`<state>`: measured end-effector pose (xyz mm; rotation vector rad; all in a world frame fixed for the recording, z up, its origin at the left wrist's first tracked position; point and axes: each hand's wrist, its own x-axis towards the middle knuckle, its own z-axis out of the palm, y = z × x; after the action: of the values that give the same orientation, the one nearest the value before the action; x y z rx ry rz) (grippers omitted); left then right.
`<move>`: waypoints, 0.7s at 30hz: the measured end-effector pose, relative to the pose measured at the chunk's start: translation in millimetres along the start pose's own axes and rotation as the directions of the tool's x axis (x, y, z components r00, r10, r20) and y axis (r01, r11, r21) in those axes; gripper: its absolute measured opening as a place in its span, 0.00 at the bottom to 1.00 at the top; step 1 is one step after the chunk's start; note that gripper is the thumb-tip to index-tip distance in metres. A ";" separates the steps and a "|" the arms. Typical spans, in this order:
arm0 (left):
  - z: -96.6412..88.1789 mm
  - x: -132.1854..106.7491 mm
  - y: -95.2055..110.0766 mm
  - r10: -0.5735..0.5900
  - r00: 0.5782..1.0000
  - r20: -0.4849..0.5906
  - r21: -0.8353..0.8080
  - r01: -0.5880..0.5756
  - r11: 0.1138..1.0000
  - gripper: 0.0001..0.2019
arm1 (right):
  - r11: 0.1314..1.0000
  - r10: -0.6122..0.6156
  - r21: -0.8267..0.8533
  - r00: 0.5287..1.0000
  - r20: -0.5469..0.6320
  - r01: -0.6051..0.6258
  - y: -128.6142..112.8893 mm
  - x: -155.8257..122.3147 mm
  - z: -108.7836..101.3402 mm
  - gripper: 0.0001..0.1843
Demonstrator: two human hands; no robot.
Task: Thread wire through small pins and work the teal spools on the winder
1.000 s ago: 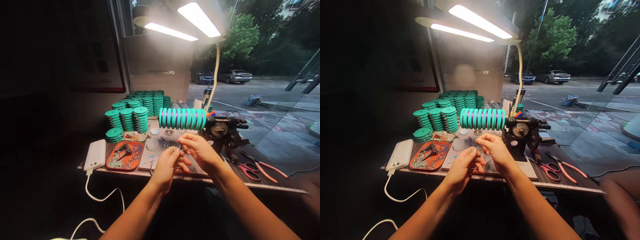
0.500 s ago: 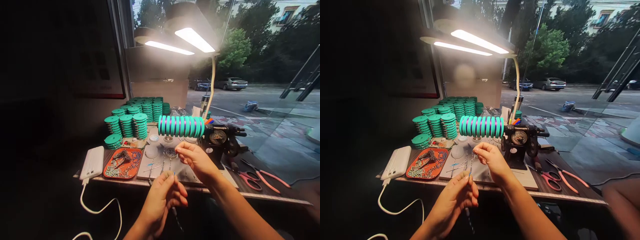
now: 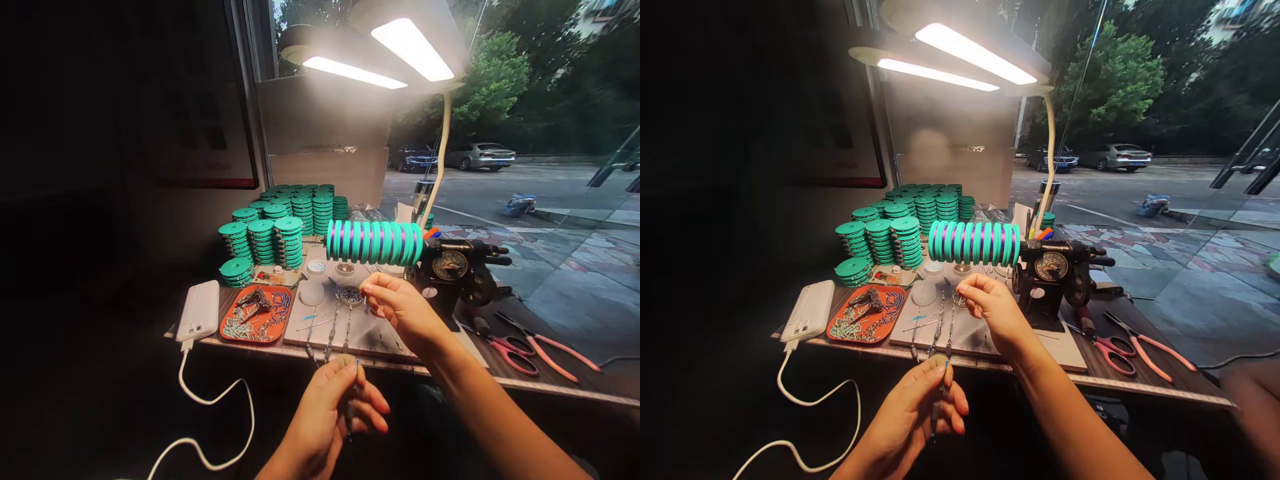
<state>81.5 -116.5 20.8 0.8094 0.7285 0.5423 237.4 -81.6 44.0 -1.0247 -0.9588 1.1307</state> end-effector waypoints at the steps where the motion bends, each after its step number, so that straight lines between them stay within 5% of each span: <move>1: 0.0 0.0 -0.1 -0.001 1.000 -0.003 0.003 0.001 1.000 0.10 | 1.000 0.000 0.000 1.000 -0.003 0.000 -0.1 -0.1 0.2 0.09; 21: -10.4 3.2 -17.0 -0.008 0.997 0.076 -0.012 0.009 1.000 0.11 | 1.000 -0.018 0.004 1.000 -0.009 0.018 0.0 1.3 -0.2 0.09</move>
<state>78.4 -119.5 1.1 0.8110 0.6577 0.5056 237.8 -80.4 44.1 -1.0156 -0.9570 1.1123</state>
